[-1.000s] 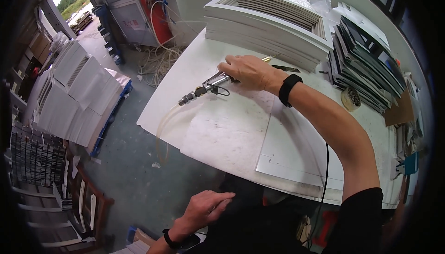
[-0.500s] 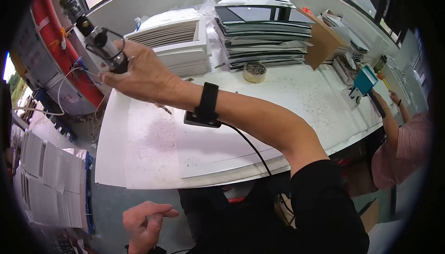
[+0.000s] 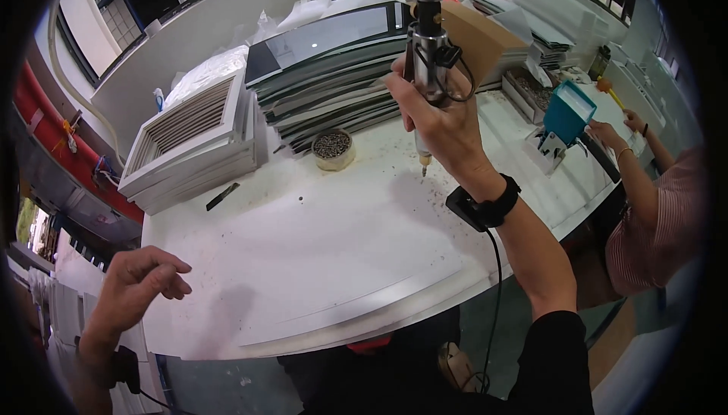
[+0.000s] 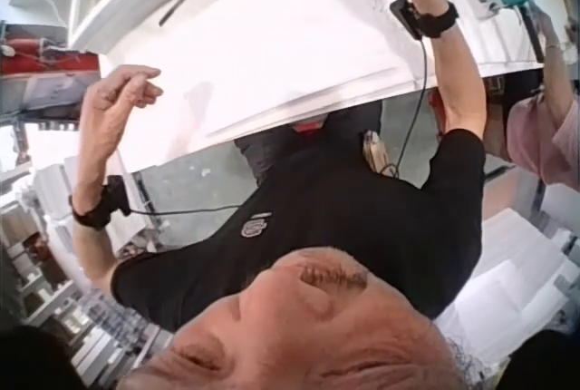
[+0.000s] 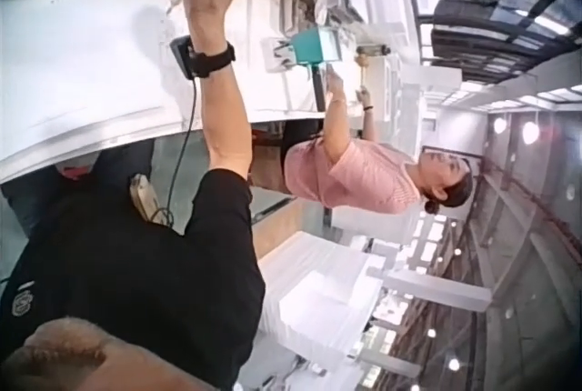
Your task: The person picks up a white panel and a black panel, places the black panel into a white frame, and applies glue with a roller. They then place the white panel over the glue and secure it to the frame by driving screws with a power screwdriver.
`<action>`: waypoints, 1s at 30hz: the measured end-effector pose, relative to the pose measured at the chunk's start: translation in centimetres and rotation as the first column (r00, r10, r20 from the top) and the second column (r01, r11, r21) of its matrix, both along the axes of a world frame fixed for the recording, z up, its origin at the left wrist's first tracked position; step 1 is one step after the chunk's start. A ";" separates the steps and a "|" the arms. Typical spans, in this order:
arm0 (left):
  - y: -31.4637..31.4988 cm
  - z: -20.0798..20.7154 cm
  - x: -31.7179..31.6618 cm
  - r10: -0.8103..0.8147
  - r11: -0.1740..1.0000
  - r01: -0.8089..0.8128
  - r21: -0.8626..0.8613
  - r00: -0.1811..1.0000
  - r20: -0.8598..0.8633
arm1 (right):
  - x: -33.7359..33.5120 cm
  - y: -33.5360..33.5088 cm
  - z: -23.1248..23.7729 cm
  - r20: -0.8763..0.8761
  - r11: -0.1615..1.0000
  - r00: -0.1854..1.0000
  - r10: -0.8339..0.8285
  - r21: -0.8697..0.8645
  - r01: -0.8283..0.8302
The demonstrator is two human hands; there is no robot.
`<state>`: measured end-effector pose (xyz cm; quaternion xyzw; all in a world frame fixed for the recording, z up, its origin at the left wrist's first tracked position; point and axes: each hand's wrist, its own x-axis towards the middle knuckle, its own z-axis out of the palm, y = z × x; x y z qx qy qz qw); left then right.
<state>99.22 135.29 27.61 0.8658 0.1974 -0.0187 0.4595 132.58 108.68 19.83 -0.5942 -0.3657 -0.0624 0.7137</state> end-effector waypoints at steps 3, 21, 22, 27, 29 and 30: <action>0.7 2.6 6.2 -0.026 0.979 0.020 0.202 0.999 0.025 | 2.7 -1.1 -1.9 -0.060 0.998 0.998 -0.006 0.066 0.010; -0.8 -14.4 32.0 -0.529 0.595 0.413 0.689 0.847 -0.050 | 7.8 -1.9 -7.4 -0.268 0.997 0.963 -0.013 0.065 0.032; -1.0 -14.6 32.2 -0.528 0.552 0.419 0.721 0.845 -0.087 | 7.9 -1.9 -7.4 -0.258 0.997 0.966 -0.006 0.069 0.025; -1.3 -15.7 32.7 -0.505 0.564 0.342 0.752 0.863 -0.014 | 8.1 -2.1 -7.7 -0.249 0.998 0.968 0.014 0.068 0.003; -1.4 -15.9 32.7 -0.501 0.570 0.322 0.756 0.865 0.010 | 8.1 -2.2 -8.0 -0.225 0.999 0.974 0.015 0.041 -0.006; -1.4 -16.0 32.8 -0.504 0.578 0.318 0.752 0.863 0.022 | 8.1 -2.3 -7.9 -0.227 0.999 0.974 0.011 0.041 -0.002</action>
